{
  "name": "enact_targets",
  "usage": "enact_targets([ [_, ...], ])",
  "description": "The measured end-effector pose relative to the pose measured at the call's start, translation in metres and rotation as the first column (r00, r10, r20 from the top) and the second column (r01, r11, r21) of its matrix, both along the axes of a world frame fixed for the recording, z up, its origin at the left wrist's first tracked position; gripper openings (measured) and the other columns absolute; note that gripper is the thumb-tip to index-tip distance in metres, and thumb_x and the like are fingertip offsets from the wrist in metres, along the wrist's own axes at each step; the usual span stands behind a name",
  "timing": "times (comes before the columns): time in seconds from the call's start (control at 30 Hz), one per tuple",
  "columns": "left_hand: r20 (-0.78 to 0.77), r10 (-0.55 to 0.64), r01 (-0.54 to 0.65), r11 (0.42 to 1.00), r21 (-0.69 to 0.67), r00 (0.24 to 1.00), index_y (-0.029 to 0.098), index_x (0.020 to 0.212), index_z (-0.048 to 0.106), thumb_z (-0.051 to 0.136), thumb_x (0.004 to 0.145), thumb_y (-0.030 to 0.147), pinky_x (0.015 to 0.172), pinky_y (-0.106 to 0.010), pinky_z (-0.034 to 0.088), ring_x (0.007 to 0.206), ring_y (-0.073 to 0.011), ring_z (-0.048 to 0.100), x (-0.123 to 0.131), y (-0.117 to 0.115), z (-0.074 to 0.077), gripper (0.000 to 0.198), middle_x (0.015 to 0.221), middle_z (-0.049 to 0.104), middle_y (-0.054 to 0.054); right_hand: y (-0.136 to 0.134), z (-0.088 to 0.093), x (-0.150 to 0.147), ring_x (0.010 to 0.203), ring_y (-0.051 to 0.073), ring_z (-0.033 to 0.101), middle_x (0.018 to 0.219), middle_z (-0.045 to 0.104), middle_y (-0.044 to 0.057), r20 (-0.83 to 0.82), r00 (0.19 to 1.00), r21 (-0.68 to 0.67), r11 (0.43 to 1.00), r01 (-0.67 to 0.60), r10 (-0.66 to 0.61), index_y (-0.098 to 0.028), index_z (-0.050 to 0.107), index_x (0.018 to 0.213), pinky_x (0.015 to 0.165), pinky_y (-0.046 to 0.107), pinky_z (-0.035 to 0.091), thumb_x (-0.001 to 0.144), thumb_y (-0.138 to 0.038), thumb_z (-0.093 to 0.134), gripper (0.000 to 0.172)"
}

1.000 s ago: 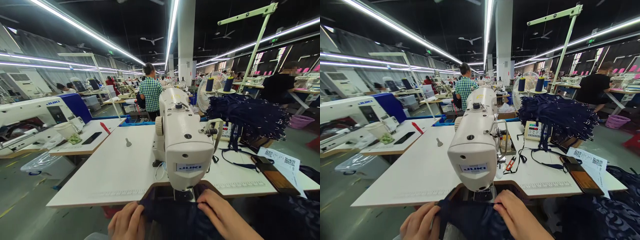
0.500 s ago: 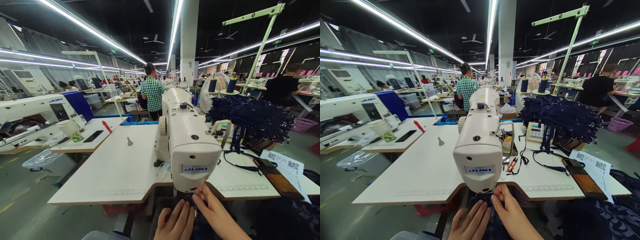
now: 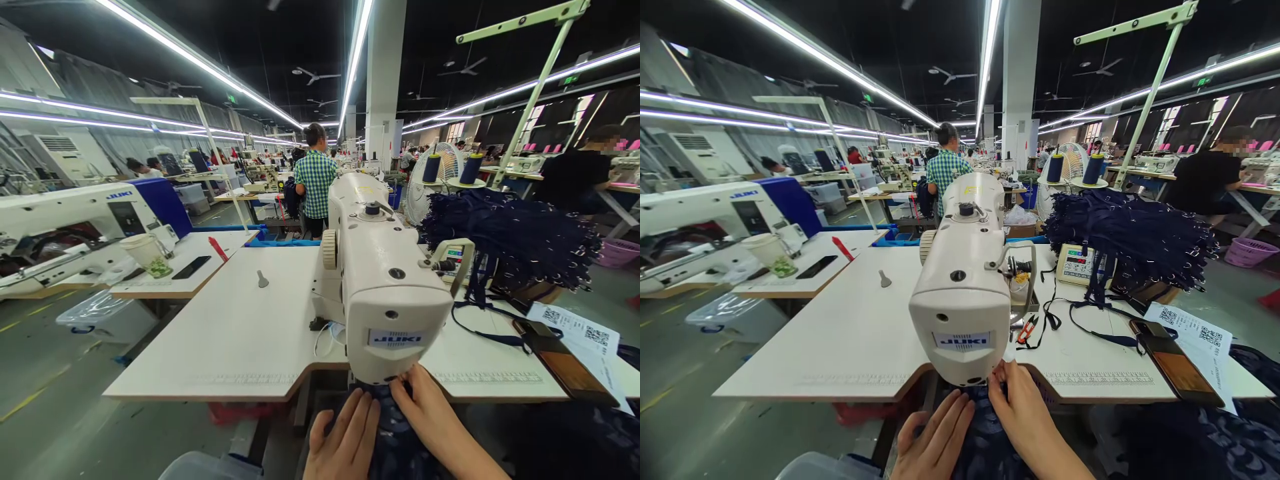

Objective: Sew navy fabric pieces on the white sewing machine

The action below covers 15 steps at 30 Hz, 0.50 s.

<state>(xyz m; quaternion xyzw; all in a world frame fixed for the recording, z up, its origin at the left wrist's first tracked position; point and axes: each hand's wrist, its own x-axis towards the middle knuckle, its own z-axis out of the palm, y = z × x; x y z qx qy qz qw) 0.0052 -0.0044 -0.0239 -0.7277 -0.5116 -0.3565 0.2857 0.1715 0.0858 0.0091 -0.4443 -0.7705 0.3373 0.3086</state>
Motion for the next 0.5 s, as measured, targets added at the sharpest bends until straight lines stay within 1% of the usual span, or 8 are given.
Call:
enact_targets([
  [0.1, 0.012, 0.015, -0.015, 1.000, -0.007, 1.000, 0.019, 0.118, 0.064, 0.036, 0.099, 0.019, 0.115, -0.025, 0.010, 0.124, -0.0042, 0.049, 0.002, 0.000, 0.002, 0.034, 0.121, 0.068, 0.004, 0.002, -0.003, 0.000, 0.086, 0.028, 0.059, 0.089, 0.062, 0.010, -0.011, 1.000, 0.024, 1.000, -0.009, 0.009, -0.021, 0.046, 0.091, 0.076, 0.044, 0.046, 0.092, -0.037, 0.032, 0.022],
  [0.2, 0.025, 0.026, -0.026, 1.000, 0.001, 0.999, 0.020, 0.117, 0.065, 0.035, 0.100, 0.019, 0.112, -0.025, 0.016, 0.121, -0.0043, 0.052, 0.004, 0.000, 0.004, 0.034, 0.121, 0.068, 0.004, 0.002, -0.005, 0.000, 0.082, 0.028, 0.059, 0.085, 0.062, 0.009, 0.006, 1.000, 0.050, 0.999, 0.008, -0.009, -0.021, 0.047, 0.089, 0.073, 0.042, 0.046, 0.092, -0.037, 0.033, 0.021],
  [0.27, 0.022, 0.034, -0.035, 0.999, 0.018, 0.999, 0.021, 0.116, 0.065, 0.033, 0.101, 0.021, 0.106, -0.026, 0.022, 0.119, -0.0046, 0.053, 0.005, 0.000, 0.005, 0.036, 0.119, 0.069, 0.005, 0.003, -0.007, 0.000, 0.080, 0.028, 0.059, 0.083, 0.062, 0.009, 0.009, 1.000, 0.060, 0.998, 0.017, -0.018, -0.022, 0.047, 0.088, 0.071, 0.042, 0.046, 0.092, -0.037, 0.033, 0.021],
  [0.37, 0.009, 0.052, -0.052, 0.998, 0.029, 0.999, 0.022, 0.116, 0.065, 0.030, 0.101, 0.022, 0.093, -0.028, 0.031, 0.116, -0.0049, 0.056, 0.005, 0.000, 0.006, 0.038, 0.118, 0.069, 0.006, 0.004, -0.010, 0.001, 0.079, 0.028, 0.060, 0.082, 0.063, 0.009, 0.000, 1.000, 0.068, 0.998, 0.019, -0.019, -0.022, 0.047, 0.086, 0.071, 0.041, 0.047, 0.090, -0.038, 0.034, 0.020],
  [0.43, -0.002, 0.066, -0.065, 0.997, 0.037, 0.998, 0.023, 0.114, 0.066, 0.029, 0.101, 0.021, 0.087, -0.030, 0.034, 0.112, -0.0047, 0.058, 0.005, 0.000, 0.006, 0.039, 0.117, 0.070, 0.007, 0.005, -0.011, 0.000, 0.080, 0.028, 0.061, 0.083, 0.064, 0.010, -0.003, 1.000, 0.068, 0.997, 0.022, -0.021, -0.022, 0.047, 0.086, 0.072, 0.042, 0.047, 0.090, -0.038, 0.034, 0.021],
  [0.5, -0.007, 0.085, -0.085, 0.996, 0.040, 0.996, 0.025, 0.113, 0.066, 0.032, 0.100, 0.020, 0.083, -0.031, 0.034, 0.107, -0.0044, 0.061, 0.005, 0.000, 0.007, 0.037, 0.116, 0.070, 0.009, 0.005, -0.010, -0.001, 0.081, 0.028, 0.062, 0.085, 0.065, 0.011, -0.006, 0.999, 0.068, 0.997, 0.035, -0.035, -0.021, 0.049, 0.087, 0.074, 0.042, 0.048, 0.090, -0.038, 0.034, 0.022],
])
